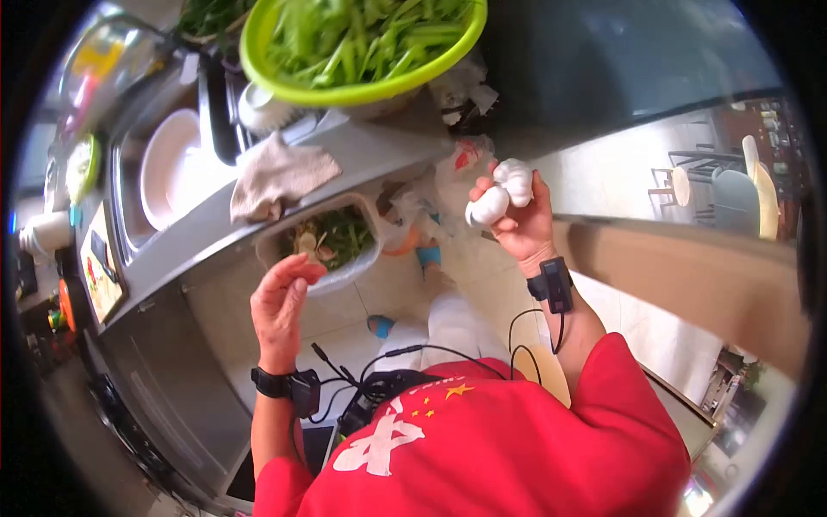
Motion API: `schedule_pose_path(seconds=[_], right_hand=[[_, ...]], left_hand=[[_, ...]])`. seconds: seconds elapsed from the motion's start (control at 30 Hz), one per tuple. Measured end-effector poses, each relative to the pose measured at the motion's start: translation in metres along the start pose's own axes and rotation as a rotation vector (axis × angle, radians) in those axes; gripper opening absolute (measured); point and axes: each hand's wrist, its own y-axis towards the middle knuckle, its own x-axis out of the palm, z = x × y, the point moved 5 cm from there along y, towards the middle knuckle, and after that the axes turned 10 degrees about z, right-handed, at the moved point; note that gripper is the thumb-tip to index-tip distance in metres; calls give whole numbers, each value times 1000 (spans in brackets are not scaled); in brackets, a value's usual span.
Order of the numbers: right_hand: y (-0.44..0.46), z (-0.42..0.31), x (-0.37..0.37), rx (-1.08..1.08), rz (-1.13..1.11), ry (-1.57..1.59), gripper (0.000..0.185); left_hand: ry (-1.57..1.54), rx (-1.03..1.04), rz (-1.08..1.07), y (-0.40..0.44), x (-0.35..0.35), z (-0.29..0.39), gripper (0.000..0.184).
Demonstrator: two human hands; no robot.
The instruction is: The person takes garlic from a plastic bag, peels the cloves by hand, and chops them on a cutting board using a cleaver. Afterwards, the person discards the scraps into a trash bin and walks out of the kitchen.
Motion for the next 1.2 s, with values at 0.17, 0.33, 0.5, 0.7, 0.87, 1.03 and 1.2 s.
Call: schedule_pose_path(seconds=[0.17, 0.33, 0.5, 0.7, 0.87, 1.03, 1.2], right_hand=[[-35, 116, 65, 49, -113, -402, 58], [-45, 248, 110, 94, 1, -930, 42], [-57, 391, 127, 251, -197, -986, 39], [-75, 495, 138, 564, -376, -908, 45], [-77, 535, 149, 731, -414, -809, 47], [-64, 554, 166, 740, -489, -851, 38], [-26, 567, 177, 668, -502, -906, 40]], left_hand=[[-41, 29, -12, -48, -56, 11, 30], [-169, -55, -94, -103, -99, 18, 49], [-132, 35, 27, -167, -171, 11, 54], [-446, -28, 273, -239, -254, 0, 53], [-847, 52, 331, -267, -287, -5, 47], [-1028, 119, 311, -263, -306, -1, 46], [-1115, 113, 286, -237, -333, 3, 47]])
